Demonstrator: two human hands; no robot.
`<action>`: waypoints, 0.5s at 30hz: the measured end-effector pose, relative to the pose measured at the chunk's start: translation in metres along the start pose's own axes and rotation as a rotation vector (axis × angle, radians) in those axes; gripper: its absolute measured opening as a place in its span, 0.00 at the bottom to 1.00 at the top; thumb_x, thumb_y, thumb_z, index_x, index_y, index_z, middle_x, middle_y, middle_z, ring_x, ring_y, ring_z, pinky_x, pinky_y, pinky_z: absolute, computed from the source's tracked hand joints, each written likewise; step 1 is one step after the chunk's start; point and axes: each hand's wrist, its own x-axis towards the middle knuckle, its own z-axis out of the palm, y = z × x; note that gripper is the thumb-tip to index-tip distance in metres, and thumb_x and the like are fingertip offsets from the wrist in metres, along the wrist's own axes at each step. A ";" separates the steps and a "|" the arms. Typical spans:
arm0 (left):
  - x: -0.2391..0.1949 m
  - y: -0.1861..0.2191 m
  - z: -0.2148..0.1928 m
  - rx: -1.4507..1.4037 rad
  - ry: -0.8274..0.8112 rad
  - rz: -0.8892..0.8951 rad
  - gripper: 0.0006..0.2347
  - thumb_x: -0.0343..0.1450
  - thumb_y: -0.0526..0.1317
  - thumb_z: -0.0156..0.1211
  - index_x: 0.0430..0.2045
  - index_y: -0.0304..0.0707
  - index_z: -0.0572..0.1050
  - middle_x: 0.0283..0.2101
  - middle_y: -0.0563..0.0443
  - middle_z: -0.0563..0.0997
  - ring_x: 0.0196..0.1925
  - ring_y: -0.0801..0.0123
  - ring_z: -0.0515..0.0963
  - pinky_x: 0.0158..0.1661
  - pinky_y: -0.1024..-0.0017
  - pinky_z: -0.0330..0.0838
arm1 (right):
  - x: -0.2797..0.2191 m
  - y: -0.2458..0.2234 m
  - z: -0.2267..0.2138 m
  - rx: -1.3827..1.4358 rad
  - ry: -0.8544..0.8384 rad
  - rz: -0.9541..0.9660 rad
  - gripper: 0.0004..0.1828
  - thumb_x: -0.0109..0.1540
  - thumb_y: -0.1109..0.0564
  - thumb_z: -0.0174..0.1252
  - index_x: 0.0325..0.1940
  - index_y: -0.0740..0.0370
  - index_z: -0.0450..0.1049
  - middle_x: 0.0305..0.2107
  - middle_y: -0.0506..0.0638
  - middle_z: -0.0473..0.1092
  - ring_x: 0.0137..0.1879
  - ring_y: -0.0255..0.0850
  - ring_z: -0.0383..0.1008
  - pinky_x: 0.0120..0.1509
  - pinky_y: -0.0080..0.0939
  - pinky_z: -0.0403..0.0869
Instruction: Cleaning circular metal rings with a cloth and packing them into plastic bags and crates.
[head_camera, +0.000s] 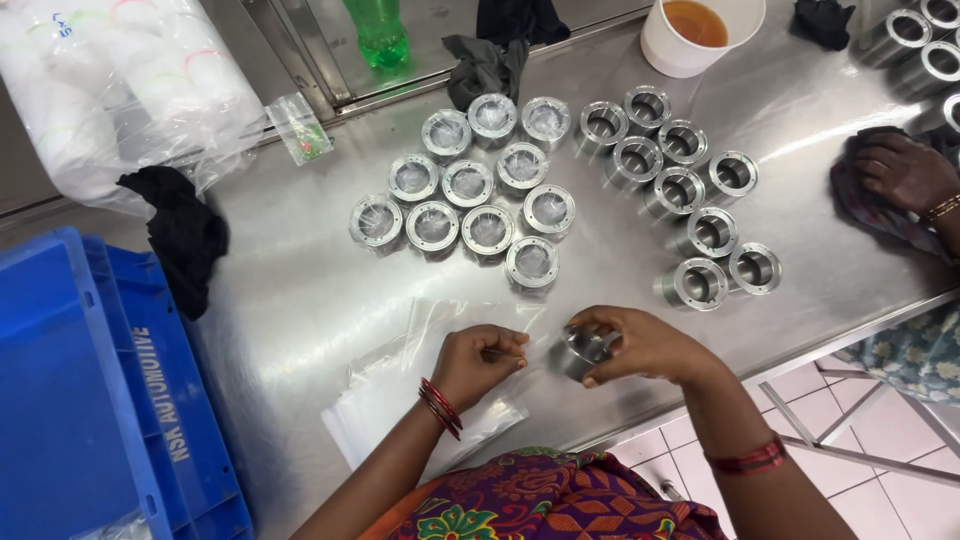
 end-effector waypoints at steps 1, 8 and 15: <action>0.001 0.003 -0.002 0.003 0.000 0.001 0.04 0.64 0.31 0.70 0.27 0.32 0.80 0.47 0.47 0.87 0.46 0.70 0.87 0.47 0.72 0.84 | 0.004 -0.001 0.002 0.001 0.001 -0.003 0.43 0.37 0.48 0.80 0.54 0.59 0.75 0.44 0.51 0.78 0.50 0.45 0.79 0.55 0.47 0.77; -0.001 0.048 -0.013 -0.021 -0.194 0.248 0.06 0.68 0.30 0.68 0.35 0.37 0.80 0.54 0.49 0.82 0.70 0.59 0.68 0.66 0.57 0.63 | 0.019 0.012 0.015 0.343 -0.143 0.358 0.35 0.58 0.52 0.67 0.64 0.68 0.64 0.39 0.68 0.75 0.42 0.53 0.75 0.47 0.48 0.75; -0.013 0.124 -0.022 0.162 -0.127 0.485 0.02 0.71 0.32 0.65 0.33 0.39 0.79 0.48 0.56 0.88 0.63 0.64 0.76 0.64 0.57 0.69 | 0.011 -0.004 0.067 0.330 -0.050 -0.210 0.43 0.50 0.60 0.69 0.67 0.62 0.59 0.54 0.51 0.67 0.56 0.42 0.71 0.53 0.44 0.76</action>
